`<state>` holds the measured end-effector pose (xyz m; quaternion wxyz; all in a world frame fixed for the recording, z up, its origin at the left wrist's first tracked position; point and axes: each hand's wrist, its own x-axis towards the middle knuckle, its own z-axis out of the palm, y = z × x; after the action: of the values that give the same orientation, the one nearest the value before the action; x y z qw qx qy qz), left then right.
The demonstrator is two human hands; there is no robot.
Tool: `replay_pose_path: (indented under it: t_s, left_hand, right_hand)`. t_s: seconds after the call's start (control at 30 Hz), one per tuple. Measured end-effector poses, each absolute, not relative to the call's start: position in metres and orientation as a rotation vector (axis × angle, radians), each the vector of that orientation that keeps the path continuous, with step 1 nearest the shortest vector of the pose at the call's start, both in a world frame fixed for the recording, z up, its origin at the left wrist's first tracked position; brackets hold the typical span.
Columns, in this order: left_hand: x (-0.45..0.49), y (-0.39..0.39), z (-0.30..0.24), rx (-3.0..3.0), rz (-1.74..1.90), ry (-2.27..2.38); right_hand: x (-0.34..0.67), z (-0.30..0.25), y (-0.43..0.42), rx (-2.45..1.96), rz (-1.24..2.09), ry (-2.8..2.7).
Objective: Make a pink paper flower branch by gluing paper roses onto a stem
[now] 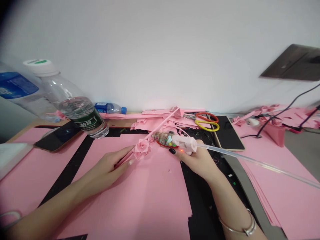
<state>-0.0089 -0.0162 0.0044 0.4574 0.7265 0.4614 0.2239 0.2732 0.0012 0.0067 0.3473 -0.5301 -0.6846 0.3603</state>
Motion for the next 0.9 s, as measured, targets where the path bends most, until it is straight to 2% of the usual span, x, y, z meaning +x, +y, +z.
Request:
replay_pose_path:
  t_s: [0.67,0.9]
  left_hand:
    - [-0.0087,-0.0161,0.0014,1.752,0.600,1.104]
    - [-0.0089,-0.0162,0.0035,1.746,0.588,1.121]
  right_hand:
    - [0.2755,0.0028,0.0014,-1.440,0.927,-1.788]
    - [0.2740,0.0052,0.0001,-1.483,0.718,-1.872]
